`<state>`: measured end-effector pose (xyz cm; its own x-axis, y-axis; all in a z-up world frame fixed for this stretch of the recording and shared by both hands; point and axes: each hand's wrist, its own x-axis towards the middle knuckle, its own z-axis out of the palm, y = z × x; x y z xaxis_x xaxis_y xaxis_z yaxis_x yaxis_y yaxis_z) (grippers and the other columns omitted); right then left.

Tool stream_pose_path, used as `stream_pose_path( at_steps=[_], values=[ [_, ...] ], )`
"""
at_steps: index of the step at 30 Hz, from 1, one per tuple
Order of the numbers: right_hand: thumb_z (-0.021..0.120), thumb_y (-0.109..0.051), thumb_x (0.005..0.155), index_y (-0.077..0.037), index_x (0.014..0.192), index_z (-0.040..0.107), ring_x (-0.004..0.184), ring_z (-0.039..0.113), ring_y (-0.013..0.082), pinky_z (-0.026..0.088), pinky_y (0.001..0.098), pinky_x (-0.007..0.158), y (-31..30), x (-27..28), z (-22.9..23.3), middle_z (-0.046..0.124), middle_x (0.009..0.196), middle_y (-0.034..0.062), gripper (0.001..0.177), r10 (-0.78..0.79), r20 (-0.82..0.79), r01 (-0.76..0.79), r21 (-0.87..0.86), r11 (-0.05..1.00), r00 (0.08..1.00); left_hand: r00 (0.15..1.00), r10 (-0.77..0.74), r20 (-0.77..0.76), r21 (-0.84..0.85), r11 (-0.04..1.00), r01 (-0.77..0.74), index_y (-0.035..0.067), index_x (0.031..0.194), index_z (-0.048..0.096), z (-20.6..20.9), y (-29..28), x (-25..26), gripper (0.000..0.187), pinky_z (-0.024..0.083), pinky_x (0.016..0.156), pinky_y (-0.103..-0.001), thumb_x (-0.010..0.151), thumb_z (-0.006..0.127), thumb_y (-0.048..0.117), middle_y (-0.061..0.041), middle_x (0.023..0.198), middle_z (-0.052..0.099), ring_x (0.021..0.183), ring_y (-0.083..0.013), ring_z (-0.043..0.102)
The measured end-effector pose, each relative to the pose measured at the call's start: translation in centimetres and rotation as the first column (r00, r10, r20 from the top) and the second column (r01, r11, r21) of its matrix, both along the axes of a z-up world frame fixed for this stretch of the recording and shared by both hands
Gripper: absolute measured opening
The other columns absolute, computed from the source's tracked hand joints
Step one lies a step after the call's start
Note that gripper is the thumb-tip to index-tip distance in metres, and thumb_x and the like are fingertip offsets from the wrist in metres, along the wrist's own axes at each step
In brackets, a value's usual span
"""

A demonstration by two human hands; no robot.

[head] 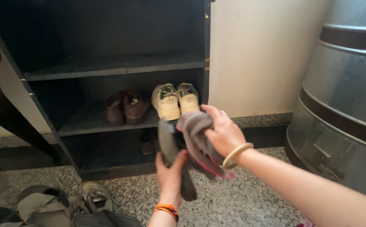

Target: The person wipes several pairs of shoes with a cloth, handling each shoe individually. They pick up shoes from a shelf, wipe the exterior surfaces, and place them back on the shelf. The task includes cleaning sneakers and sandals using a cloth.

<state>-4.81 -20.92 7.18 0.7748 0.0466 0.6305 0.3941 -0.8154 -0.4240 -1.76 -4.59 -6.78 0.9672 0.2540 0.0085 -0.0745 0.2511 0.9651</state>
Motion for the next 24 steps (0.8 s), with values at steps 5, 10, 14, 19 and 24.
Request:
stream_pose_path(
  at_steps=[5,10,14,19,24],
  values=[
    [0.058,-0.011,0.083,-0.034,0.139,0.052,0.109,0.067,0.0374,0.055,0.0467,0.095,-0.1,-0.1,-2.7,0.062,0.131,0.0103,0.061,-0.094,-0.175,0.066,-0.162,0.985,0.980,0.939,-0.340,0.054,0.027,0.941,0.339,0.010,0.155,0.049,2.6,0.8,-1.6,0.095,0.056,0.083,-0.031,0.069,0.085,0.033,-0.018,0.122,0.071,0.103,-0.0231,0.068],
    [0.060,-0.005,0.081,-0.027,0.137,0.058,0.114,0.064,0.0389,0.052,0.0466,0.099,-3.9,2.2,-0.7,0.060,0.130,0.0167,0.061,-0.332,-0.203,0.346,0.038,0.938,0.921,0.898,-0.438,0.047,0.018,0.899,0.438,0.011,0.152,0.049,5.1,1.5,-1.8,0.090,0.054,0.087,-0.031,0.072,0.084,0.033,-0.016,0.123,0.073,0.105,-0.0213,0.069],
    [0.065,-0.008,0.080,-0.017,0.138,0.059,0.116,0.063,0.0373,0.052,0.0448,0.097,-3.7,1.4,1.7,0.063,0.128,0.0186,0.059,-0.131,0.211,0.109,0.111,0.988,0.969,0.979,-0.203,-0.009,0.090,0.975,0.203,0.005,0.148,0.047,5.5,0.5,-1.0,0.080,0.050,0.096,-0.029,0.083,0.084,0.032,-0.010,0.131,0.070,0.114,-0.0162,0.067],
    [0.064,-0.004,0.073,-0.018,0.132,0.064,0.107,0.068,0.0367,0.057,0.0433,0.087,-0.3,-2.2,-1.3,0.065,0.125,0.0147,0.060,0.317,0.215,-0.244,-0.308,0.919,0.924,0.954,-0.298,-0.039,-0.016,0.955,0.297,0.010,0.136,0.067,4.1,-0.6,-0.7,0.054,0.053,0.089,-0.030,0.087,0.066,0.031,-0.005,0.123,0.075,0.106,-0.0151,0.068],
    [0.060,-0.006,0.083,-0.028,0.134,0.061,0.099,0.070,0.0384,0.057,0.0468,0.081,-3.1,0.4,-1.9,0.065,0.122,0.0115,0.055,-0.084,0.131,0.107,-0.183,0.977,0.988,0.816,-0.575,0.049,-0.024,0.817,0.577,0.006,0.124,0.076,3.9,-0.1,-1.9,0.048,0.055,0.082,-0.029,0.086,0.068,0.033,-0.006,0.111,0.078,0.095,-0.0143,0.070]
  ],
)
